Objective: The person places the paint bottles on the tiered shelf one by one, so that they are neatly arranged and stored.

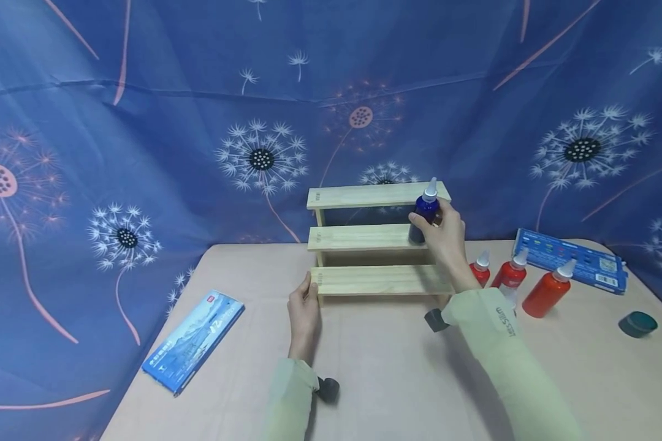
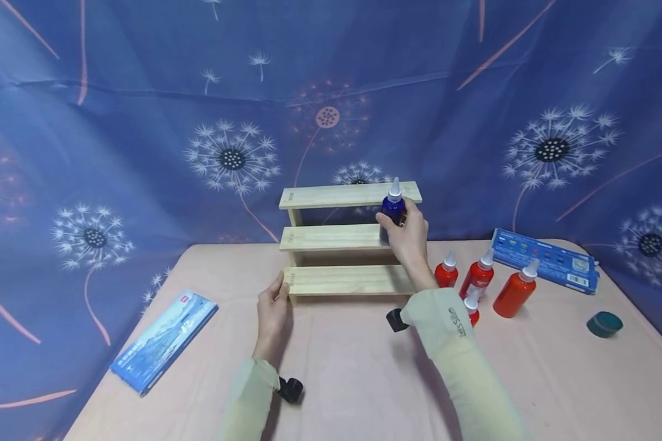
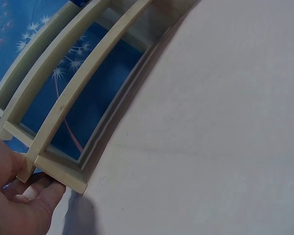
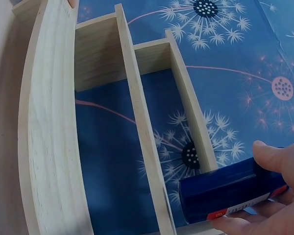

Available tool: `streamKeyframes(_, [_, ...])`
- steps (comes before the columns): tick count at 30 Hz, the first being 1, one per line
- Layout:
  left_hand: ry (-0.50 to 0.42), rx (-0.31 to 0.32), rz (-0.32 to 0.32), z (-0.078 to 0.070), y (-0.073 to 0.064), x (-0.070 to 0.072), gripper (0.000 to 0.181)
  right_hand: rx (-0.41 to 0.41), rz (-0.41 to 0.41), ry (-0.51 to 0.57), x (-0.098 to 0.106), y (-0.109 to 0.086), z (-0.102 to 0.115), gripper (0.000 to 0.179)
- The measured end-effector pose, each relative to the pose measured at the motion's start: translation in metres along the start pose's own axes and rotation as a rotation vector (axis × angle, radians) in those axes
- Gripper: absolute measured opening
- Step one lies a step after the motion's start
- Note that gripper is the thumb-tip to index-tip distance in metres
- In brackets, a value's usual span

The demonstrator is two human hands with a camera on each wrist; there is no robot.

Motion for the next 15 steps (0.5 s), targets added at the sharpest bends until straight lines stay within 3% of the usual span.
streamKeyframes(15, [-0.007,-0.017,-0.009,0.0,0.003,0.002,0.041,-0.078,0.015,-0.002,-0.011,0.015,-0.016,0.054])
Point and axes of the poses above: each hand's wrist, its own y-axis towards the middle knuckle, its own x-axis out of the back of the hand, z = x × y, the point moved 10 cm from there along y, towards the middle knuckle, and after that the axes turned 7 degrees about -x, right-handed, at the moved point
